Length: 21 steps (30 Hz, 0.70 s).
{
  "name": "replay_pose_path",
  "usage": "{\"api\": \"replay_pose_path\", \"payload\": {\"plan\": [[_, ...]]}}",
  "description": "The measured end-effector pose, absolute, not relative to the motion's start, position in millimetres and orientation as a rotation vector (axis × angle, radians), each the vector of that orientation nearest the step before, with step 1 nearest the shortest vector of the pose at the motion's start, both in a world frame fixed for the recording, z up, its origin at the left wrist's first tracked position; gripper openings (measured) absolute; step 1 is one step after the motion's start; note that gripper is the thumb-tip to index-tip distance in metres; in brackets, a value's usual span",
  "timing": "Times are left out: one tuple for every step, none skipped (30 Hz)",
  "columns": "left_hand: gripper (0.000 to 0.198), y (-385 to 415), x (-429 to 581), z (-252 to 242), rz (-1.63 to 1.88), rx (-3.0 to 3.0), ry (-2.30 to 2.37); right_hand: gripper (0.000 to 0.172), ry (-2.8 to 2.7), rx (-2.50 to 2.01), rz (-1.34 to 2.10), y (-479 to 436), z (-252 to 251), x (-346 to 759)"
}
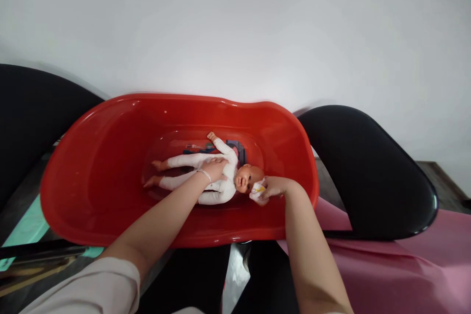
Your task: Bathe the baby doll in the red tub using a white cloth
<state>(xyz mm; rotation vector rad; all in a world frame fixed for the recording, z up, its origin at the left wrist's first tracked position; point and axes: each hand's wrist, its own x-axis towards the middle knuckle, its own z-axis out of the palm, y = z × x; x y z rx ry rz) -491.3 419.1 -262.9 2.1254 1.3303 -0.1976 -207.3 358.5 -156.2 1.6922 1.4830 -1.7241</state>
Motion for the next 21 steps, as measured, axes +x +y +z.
{"api": "replay_pose_path", "payload": {"plan": [[0.08, 419, -491, -263, -0.205, 2.135, 1.328, 0.028, 1.493, 1.663, -1.711, 359, -157, -210], [0.079, 419, -491, -263, -0.218, 2.143, 1.327, 0.028, 1.513, 1.638, -1.688, 360, -158, -213], [0.077, 420, -492, -262, -0.239, 2.142, 1.332, 0.028, 1.535, 1.617, -1.659, 360, -157, -214], [0.074, 420, -492, -262, -0.256, 2.138, 1.339, 0.027, 1.551, 1.605, -1.63, 361, -155, -215], [0.071, 420, -492, -262, -0.266, 2.137, 1.342, 0.025, 1.555, 1.613, -1.603, 361, -152, -213], [0.069, 421, -492, -262, -0.264, 2.138, 1.343, 0.022, 1.549, 1.65, -1.578, 361, -147, -210], [0.069, 421, -492, -262, -0.25, 2.143, 1.341, 0.02, 1.542, 1.717, -1.553, 360, -142, -205], [0.07, 420, -492, -263, -0.225, 2.148, 1.338, 0.018, 1.536, 1.809, -1.525, 359, -137, -198], [0.071, 420, -492, -263, -0.196, 2.153, 1.336, 0.019, 1.533, 1.917, -1.495, 357, -131, -191], [0.072, 420, -492, -262, -0.171, 2.156, 1.334, 0.022, 1.543, 2.027, -1.467, 356, -125, -183], [0.071, 419, -492, -262, -0.159, 2.153, 1.336, 0.024, 1.557, 2.124, -1.436, 355, -120, -176], [0.07, 419, -492, -261, -0.151, 2.152, 1.336, 0.025, 1.572, 2.208, -1.404, 355, -115, -169], [0.069, 418, -491, -259, -0.15, 2.151, 1.336, 0.024, 1.587, 2.278, -1.375, 356, -113, -164], [0.07, 417, -490, -257, -0.156, 2.153, 1.337, 0.024, 1.599, 2.333, -1.352, 357, -111, -161], [0.071, 416, -489, -255, -0.171, 2.156, 1.341, 0.025, 1.613, 2.373, -1.334, 360, -112, -160], [0.072, 415, -488, -253, -0.192, 2.161, 1.345, 0.024, 1.621, 2.4, -1.309, 363, -113, -161], [0.073, 413, -487, -251, -0.213, 2.169, 1.351, 0.023, 1.625, 2.418, -1.268, 367, -116, -163], [0.074, 412, -486, -250, -0.235, 2.177, 1.359, 0.021, 1.63, 2.422, -1.211, 371, -121, -166], [0.075, 411, -485, -249, -0.258, 2.184, 1.368, 0.017, 1.626, 2.416, -1.12, 376, -126, -170], [0.076, 409, -484, -248, -0.279, 2.191, 1.375, 0.014, 1.617, 2.39, -1.03, 380, -131, -173], [0.079, 408, -482, -248, -0.3, 2.199, 1.382, 0.012, 1.609, 2.339, -0.962, 385, -136, -175]]}}
